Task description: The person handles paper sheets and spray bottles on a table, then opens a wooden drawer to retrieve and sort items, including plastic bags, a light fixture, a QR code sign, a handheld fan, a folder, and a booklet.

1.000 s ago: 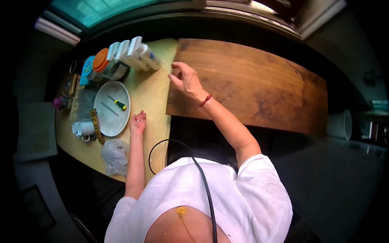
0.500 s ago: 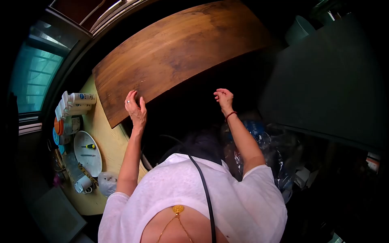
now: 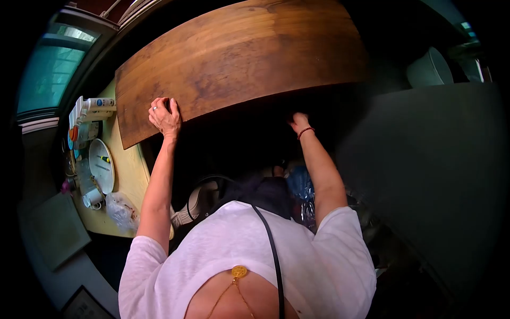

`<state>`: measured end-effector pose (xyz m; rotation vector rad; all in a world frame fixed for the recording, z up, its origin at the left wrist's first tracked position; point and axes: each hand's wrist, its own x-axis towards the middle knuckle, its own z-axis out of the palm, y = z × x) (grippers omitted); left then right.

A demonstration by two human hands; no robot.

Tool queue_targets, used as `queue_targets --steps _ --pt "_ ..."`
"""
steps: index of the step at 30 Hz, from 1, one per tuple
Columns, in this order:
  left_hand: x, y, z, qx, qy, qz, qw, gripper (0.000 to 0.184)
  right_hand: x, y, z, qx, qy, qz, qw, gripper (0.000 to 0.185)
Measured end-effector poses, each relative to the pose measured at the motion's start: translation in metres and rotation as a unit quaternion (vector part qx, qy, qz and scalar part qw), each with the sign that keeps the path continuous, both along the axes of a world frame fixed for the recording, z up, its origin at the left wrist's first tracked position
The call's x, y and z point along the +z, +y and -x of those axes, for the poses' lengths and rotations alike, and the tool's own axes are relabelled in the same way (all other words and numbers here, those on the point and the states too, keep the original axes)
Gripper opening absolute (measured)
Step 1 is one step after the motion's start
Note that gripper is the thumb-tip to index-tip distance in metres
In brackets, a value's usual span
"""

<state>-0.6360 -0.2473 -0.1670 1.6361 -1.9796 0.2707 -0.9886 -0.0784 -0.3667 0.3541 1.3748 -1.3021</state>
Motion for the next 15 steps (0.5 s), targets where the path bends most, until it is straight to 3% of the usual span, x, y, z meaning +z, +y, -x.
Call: queue_targets --steps 2,4,7,11,13,15 --pt "-0.003 -0.001 -0.001 0.013 -0.01 0.006 1.0 0.022 -0.039 -0.019 -0.001 0.001 0.113 0.023 0.993 0.026" --pt "-0.001 -0.001 -0.001 -0.008 -0.01 0.007 1.0 0.021 -0.06 -0.032 0.009 0.113 0.295 0.046 0.948 0.028" --pt "-0.003 -0.002 -0.001 0.002 -0.009 -0.004 1.0 0.019 -0.078 -0.041 0.031 0.301 0.537 0.069 0.785 0.031" --pt "-0.003 -0.002 -0.003 0.001 -0.006 -0.003 1.0 0.019 -0.1 -0.04 0.044 0.381 0.679 0.107 0.619 0.037" --pt "-0.005 -0.004 -0.005 -0.003 -0.003 0.004 1.0 0.019 -0.11 -0.036 0.045 0.381 0.712 0.11 0.58 0.039" --pt "-0.006 -0.003 -0.006 -0.009 -0.003 0.011 1.0 0.019 -0.11 -0.033 0.045 0.413 0.697 0.087 0.58 0.041"
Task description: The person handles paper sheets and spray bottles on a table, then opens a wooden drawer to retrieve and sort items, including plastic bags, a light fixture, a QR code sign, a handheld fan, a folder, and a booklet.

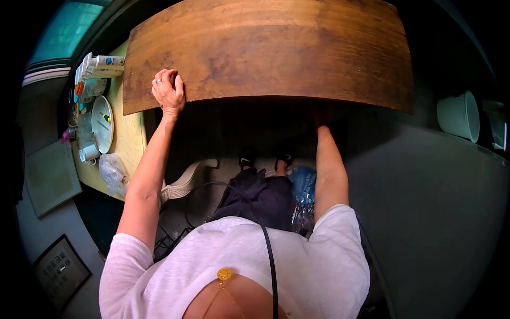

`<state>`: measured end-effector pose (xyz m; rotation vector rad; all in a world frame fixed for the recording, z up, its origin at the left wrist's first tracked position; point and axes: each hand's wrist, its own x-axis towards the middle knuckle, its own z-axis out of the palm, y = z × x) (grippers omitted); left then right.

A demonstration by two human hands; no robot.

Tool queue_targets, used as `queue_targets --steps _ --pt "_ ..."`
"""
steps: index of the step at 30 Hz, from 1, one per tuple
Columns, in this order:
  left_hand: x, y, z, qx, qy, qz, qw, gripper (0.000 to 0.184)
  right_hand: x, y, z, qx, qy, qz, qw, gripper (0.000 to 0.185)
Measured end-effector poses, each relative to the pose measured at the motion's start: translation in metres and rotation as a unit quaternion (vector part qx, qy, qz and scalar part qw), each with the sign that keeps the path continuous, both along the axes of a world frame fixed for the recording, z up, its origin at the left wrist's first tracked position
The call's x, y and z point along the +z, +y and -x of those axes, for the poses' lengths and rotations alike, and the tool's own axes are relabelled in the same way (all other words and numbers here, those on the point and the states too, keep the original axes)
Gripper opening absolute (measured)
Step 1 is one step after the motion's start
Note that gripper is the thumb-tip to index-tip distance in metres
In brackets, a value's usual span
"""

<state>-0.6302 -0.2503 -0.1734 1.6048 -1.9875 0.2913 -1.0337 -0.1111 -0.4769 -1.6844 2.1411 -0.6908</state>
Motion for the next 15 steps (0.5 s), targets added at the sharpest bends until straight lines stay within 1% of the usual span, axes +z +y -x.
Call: queue_targets --steps 1,2,3,5,6,7,9,11,13,15 --pt "-0.001 0.0 0.0 0.003 0.0 -0.003 1.0 0.019 0.005 0.0 0.001 0.004 -0.006 -0.045 0.999 0.04" --pt "0.0 0.001 -0.001 0.003 -0.004 -0.002 1.0 0.018 0.011 0.007 0.0 0.005 -0.019 -0.136 0.991 0.04" --pt "0.001 0.001 -0.001 0.0 -0.007 -0.001 1.0 0.017 -0.003 0.024 -0.004 0.004 -0.019 -0.139 0.99 0.04" --pt "-0.001 -0.001 -0.002 -0.003 -0.001 0.002 1.0 0.018 -0.04 0.076 -0.01 -0.065 0.022 0.028 0.997 0.034" --pt "-0.002 0.0 -0.003 -0.001 0.0 0.002 1.0 0.018 0.019 0.091 -0.025 -0.159 -0.127 -0.115 0.972 0.033" --pt "-0.001 0.0 -0.002 -0.001 0.0 0.001 1.0 0.018 0.095 0.102 -0.044 -0.27 -0.232 -0.253 0.9 0.031" --pt "0.0 0.001 -0.001 0.005 -0.003 -0.009 1.0 0.018 0.063 0.165 -0.055 -0.273 -0.248 -0.171 0.913 0.031" --pt "-0.002 0.0 -0.003 0.004 -0.007 -0.005 1.0 0.018 0.076 0.204 -0.07 -0.262 -0.298 -0.068 0.915 0.034" --pt "-0.001 0.001 -0.001 0.006 -0.011 -0.003 1.0 0.018 0.07 0.226 -0.072 -0.263 -0.272 -0.069 0.923 0.031" --pt "-0.001 0.001 -0.002 0.006 -0.01 -0.012 1.0 0.018 0.06 0.233 -0.07 -0.286 -0.289 -0.06 0.912 0.029"
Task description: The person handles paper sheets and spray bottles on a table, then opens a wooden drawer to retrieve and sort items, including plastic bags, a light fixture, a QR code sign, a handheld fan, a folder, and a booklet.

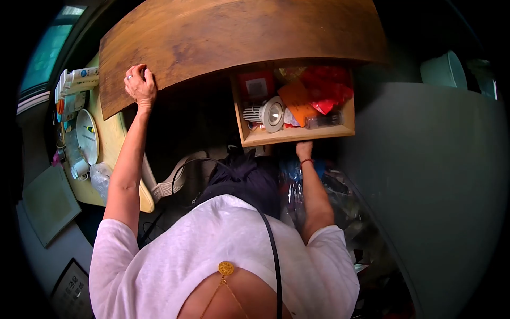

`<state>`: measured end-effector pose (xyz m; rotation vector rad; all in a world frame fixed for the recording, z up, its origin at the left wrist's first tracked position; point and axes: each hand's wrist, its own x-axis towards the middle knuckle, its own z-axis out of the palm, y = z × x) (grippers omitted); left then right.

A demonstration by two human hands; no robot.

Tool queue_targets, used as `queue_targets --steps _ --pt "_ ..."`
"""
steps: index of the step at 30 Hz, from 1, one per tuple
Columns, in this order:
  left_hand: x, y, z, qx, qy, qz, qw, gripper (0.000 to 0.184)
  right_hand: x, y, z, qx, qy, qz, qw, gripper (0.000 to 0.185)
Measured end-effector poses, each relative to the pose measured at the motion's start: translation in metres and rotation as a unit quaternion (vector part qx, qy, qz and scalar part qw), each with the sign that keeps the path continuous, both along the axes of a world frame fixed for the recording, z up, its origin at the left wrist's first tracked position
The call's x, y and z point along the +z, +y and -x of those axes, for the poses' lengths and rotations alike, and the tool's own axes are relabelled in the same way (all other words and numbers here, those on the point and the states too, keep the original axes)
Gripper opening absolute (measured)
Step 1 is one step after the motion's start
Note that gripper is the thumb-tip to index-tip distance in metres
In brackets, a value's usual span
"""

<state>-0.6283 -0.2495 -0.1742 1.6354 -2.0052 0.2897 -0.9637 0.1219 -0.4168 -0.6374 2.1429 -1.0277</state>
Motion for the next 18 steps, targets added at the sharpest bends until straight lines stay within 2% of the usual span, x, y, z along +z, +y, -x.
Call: queue_targets --steps 2,5,9,11,12,14,15,16,17,18 --pt "-0.001 0.0 0.001 -0.005 -0.007 0.005 1.0 0.018 -0.018 0.005 0.008 0.034 0.007 -0.041 0.999 0.029" --pt "-0.001 0.001 0.0 0.003 -0.017 -0.008 1.0 0.021 -0.039 0.008 0.01 -0.011 -0.09 -0.019 0.996 0.033" --pt "-0.008 -0.006 -0.006 -0.006 -0.008 -0.003 1.0 0.018 -0.005 0.003 0.005 -0.09 -0.167 -0.051 0.981 0.028" --pt "-0.01 -0.007 -0.009 -0.015 0.001 -0.014 1.0 0.017 0.008 0.018 0.01 -0.17 -0.404 0.019 0.899 0.028" --pt "-0.011 -0.007 -0.01 -0.013 0.002 -0.011 1.0 0.017 0.026 0.017 0.011 -0.167 -0.403 0.021 0.9 0.028" --pt "-0.014 -0.007 -0.012 -0.016 0.021 -0.017 1.0 0.017 0.082 0.0 0.013 -0.265 -0.543 0.153 0.782 0.023" --pt "-0.011 0.002 -0.006 -0.029 0.08 -0.004 0.996 0.02 0.079 -0.006 0.022 -0.277 -0.585 0.124 0.752 0.036" --pt "-0.002 0.019 0.006 -0.054 0.093 0.024 0.994 0.024 0.081 -0.02 0.023 -0.276 -0.584 0.126 0.753 0.036" --pt "0.007 0.056 0.028 -0.158 0.07 0.095 0.98 0.026 0.087 -0.045 0.028 -0.333 -0.494 0.027 0.803 0.038" --pt "0.014 0.084 0.041 -0.195 0.09 0.051 0.975 0.027 0.091 -0.055 0.03 -0.387 -0.392 -0.078 0.831 0.041"
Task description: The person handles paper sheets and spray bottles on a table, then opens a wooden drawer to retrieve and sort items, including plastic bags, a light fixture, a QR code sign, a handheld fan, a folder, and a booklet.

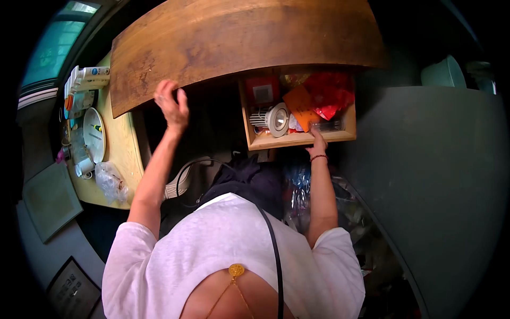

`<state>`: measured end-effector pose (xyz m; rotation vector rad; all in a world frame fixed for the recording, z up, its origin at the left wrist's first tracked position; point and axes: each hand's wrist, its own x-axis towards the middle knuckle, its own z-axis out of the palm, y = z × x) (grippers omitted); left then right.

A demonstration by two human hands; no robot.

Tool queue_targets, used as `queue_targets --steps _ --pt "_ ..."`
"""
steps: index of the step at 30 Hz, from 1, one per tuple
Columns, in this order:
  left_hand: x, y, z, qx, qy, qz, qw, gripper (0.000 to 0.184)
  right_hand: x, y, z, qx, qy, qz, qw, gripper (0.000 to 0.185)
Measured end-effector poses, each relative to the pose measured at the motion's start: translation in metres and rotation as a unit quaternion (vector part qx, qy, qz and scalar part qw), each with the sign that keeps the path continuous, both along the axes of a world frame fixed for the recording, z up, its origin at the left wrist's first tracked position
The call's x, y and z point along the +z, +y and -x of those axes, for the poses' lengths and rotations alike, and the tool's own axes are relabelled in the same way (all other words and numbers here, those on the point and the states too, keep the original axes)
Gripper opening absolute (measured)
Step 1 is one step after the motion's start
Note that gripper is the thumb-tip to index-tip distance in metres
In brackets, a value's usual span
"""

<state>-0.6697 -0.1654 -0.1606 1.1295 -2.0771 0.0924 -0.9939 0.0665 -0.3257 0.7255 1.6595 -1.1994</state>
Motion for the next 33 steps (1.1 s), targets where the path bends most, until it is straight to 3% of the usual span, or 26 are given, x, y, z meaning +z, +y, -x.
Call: queue_targets --steps 4,8,11,16,18,19,21,22,24,26,28,29,30,31,33 --pt "-0.032 0.08 0.026 -0.129 0.009 -0.219 0.967 0.029 -0.042 0.014 0.004 -0.029 0.046 0.025 0.998 0.05" --pt "-0.1 0.107 0.027 -0.048 0.014 -0.433 0.9 0.037 -0.032 0.015 -0.001 -0.055 0.07 0.041 0.995 0.059" --pt "-0.126 0.104 0.028 0.03 -0.023 -0.59 0.806 0.067 -0.017 0.008 -0.004 -0.056 0.098 -0.015 0.993 0.057" --pt "-0.152 0.112 0.041 -0.02 -0.06 -0.64 0.766 0.07 -0.04 0.026 0.001 -0.026 0.079 0.028 0.996 0.047" --pt "-0.158 0.108 0.048 -0.008 -0.049 -0.699 0.713 0.069 -0.043 0.027 -0.004 -0.053 0.076 0.068 0.993 0.043" --pt "-0.16 0.11 0.047 -0.046 -0.067 -0.687 0.722 0.065 -0.041 0.036 -0.006 -0.056 0.077 0.06 0.994 0.043" --pt "-0.166 0.112 0.048 -0.037 -0.042 -0.719 0.693 0.06 -0.039 0.037 0.001 -0.01 0.023 0.09 0.996 0.04" --pt "-0.172 0.116 0.043 -0.019 -0.018 -0.749 0.662 0.055 -0.025 0.035 -0.001 0.013 -0.006 0.103 0.995 0.04" --pt "-0.178 0.111 0.038 -0.029 -0.014 -0.756 0.654 0.054 0.017 0.032 0.007 0.081 -0.059 0.081 0.992 0.043" --pt "-0.169 0.107 0.035 0.01 0.009 -0.756 0.654 0.052 0.052 0.025 0.014 0.316 -0.158 -0.01 0.936 0.044" --pt "-0.153 0.101 0.035 0.012 0.072 -0.776 0.627 0.041 0.053 0.008 0.034 0.402 0.086 -0.035 0.911 0.031" --pt "-0.154 0.1 0.032 0.015 0.081 -0.777 0.624 0.039 0.019 0.008 0.054 0.331 0.262 0.052 0.905 0.028" --pt "-0.155 0.099 0.03 0.018 0.091 -0.778 0.622 0.038 0.009 -0.011 0.072 0.282 0.421 0.024 0.862 0.025" --pt "-0.153 0.097 0.029 0.02 0.094 -0.775 0.624 0.038 0.042 -0.045 0.068 0.186 0.468 0.197 0.841 0.036" --pt "-0.143 0.097 0.027 0.037 0.09 -0.792 0.603 0.032 0.016 -0.079 0.092 0.226 0.497 -0.096 0.832 0.059"
